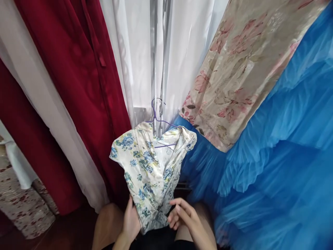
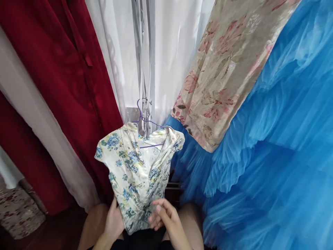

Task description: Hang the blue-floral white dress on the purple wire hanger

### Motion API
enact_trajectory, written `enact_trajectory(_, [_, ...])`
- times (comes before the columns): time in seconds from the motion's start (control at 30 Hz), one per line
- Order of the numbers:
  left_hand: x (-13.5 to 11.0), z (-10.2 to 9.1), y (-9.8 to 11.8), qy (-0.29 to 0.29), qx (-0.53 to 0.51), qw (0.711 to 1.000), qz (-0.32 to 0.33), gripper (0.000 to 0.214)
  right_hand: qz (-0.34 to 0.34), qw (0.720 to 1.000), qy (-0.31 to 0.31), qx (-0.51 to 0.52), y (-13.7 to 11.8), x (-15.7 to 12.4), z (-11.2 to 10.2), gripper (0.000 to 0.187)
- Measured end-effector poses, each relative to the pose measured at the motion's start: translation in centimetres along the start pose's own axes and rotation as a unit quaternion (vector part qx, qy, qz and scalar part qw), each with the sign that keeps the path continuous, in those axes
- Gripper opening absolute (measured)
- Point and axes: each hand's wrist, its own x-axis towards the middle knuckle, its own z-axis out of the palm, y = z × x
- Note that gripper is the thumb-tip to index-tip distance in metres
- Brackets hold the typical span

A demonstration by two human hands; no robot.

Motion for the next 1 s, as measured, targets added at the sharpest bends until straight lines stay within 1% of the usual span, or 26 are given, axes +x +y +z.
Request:
enact_trajectory(0.03, [-0.4, -1.2, -0.1, -0.018, 0.008, 1.000, -0.006, 0.084, -0.016, 0.999, 0.020, -0.032, -0.3, 1.1, 0.5, 0.048])
enact_trajectory(0.07, [-0.7, -2.2, -0.1, -0.034, 0.024, 0.999, -0.005, 0.093, -0.033, 0.997, 0.032, -0.062, -0.6, 2.3, 1.0, 0.046])
enact_trajectory(0.1, [-1.0, -3.0, -0.2, -0.044, 0.046, 0.998, 0.001, 0.095, -0.046, 0.995, 0.036, -0.086, -0.8, 3.6, 1.5, 0.045])
enact_trajectory(0.13, [-1.2, -3.5, -0.4, -0.043, 0.068, 0.997, 0.011, 0.092, -0.054, 0.992, 0.035, -0.104, -1.0, 4.9, 2.2, 0.044])
enact_trajectory(0.2, [-1.5, -3.9, -0.9, -0.018, 0.104, 0.994, 0.034, 0.079, -0.068, 0.988, 0.032, -0.133, -1.3, 7.0, 3.6, 0.044])
enact_trajectory(0.27, [-1.5, -3.9, -1.4, 0.006, 0.124, 0.991, 0.046, 0.064, -0.088, 0.983, 0.045, -0.154, -1.6, 8.0, 4.7, 0.047])
enact_trajectory(0.33, [-1.0, -4.0, -1.4, 0.037, 0.146, 0.987, 0.062, 0.053, -0.108, 0.981, 0.061, -0.152, -1.8, 8.0, 5.2, 0.048])
enact_trajectory(0.37, [-0.7, -4.2, -1.1, 0.050, 0.164, 0.982, 0.078, 0.048, -0.109, 0.982, 0.064, -0.140, -1.9, 7.6, 5.2, 0.048])
enact_trajectory(0.4, [-0.3, -4.5, -0.8, 0.063, 0.185, 0.975, 0.106, 0.043, -0.104, 0.985, 0.065, -0.122, -1.9, 7.0, 5.0, 0.047])
enact_trajectory(0.47, [0.3, -5.1, 0.1, 0.091, 0.230, 0.947, 0.203, 0.037, -0.092, 0.989, 0.075, -0.087, -2.0, 5.7, 4.2, 0.045])
enact_trajectory(0.5, [0.4, -5.1, 0.5, 0.115, 0.251, 0.924, 0.265, 0.035, -0.089, 0.990, 0.085, -0.074, -2.0, 5.0, 3.7, 0.044])
enact_trajectory(0.57, [0.2, -4.4, 0.8, 0.158, 0.287, 0.867, 0.376, 0.032, -0.082, 0.990, 0.100, -0.055, -2.0, 3.9, 3.0, 0.042])
enact_trajectory(0.6, [-0.1, -3.6, 0.7, 0.158, 0.305, 0.847, 0.406, 0.032, -0.077, 0.990, 0.102, -0.051, -2.0, 3.6, 2.7, 0.041])
enact_trajectory(0.63, [-0.6, -2.5, 0.4, 0.133, 0.325, 0.839, 0.415, 0.031, -0.069, 0.991, 0.098, -0.052, -2.1, 3.3, 2.7, 0.040])
enact_trajectory(0.67, [-1.0, -1.1, -0.1, 0.087, 0.340, 0.842, 0.409, 0.032, -0.062, 0.993, 0.087, -0.056, -2.1, 3.2, 2.7, 0.038])
enact_trajectory(0.73, [-1.8, 1.7, -1.3, -0.023, 0.351, 0.861, 0.368, 0.037, -0.052, 0.995, 0.058, -0.067, -2.2, 3.0, 3.2, 0.036])
enact_trajectory(0.77, [-2.0, 2.9, -1.9, -0.061, 0.346, 0.870, 0.344, 0.041, -0.049, 0.995, 0.044, -0.071, -2.3, 3.0, 3.6, 0.034])
enact_trajectory(0.8, [-2.0, 3.9, -2.4, -0.084, 0.341, 0.878, 0.324, 0.043, -0.045, 0.996, 0.030, -0.075, -2.3, 3.0, 3.9, 0.033])
enact_trajectory(0.83, [-1.9, 4.6, -2.9, -0.093, 0.338, 0.884, 0.309, 0.042, -0.039, 0.996, 0.018, -0.080, -2.3, 3.1, 4.2, 0.032])
enact_trajectory(0.9, [-1.6, 5.0, -3.3, -0.094, 0.339, 0.889, 0.293, 0.035, -0.025, 0.996, 0.000, -0.091, -2.7, 3.4, 4.6, 0.032])
enact_trajectory(0.97, [-1.4, 4.6, -3.1, -0.091, 0.348, 0.885, 0.297, 0.026, -0.019, 0.995, -0.009, -0.094, -3.8, 4.4, 4.8, 0.032])
enact_trajectory(1.0, [-1.4, 4.2, -2.8, -0.093, 0.359, 0.878, 0.303, 0.021, -0.022, 0.996, -0.008, -0.087, -4.9, 5.2, 4.8, 0.031])
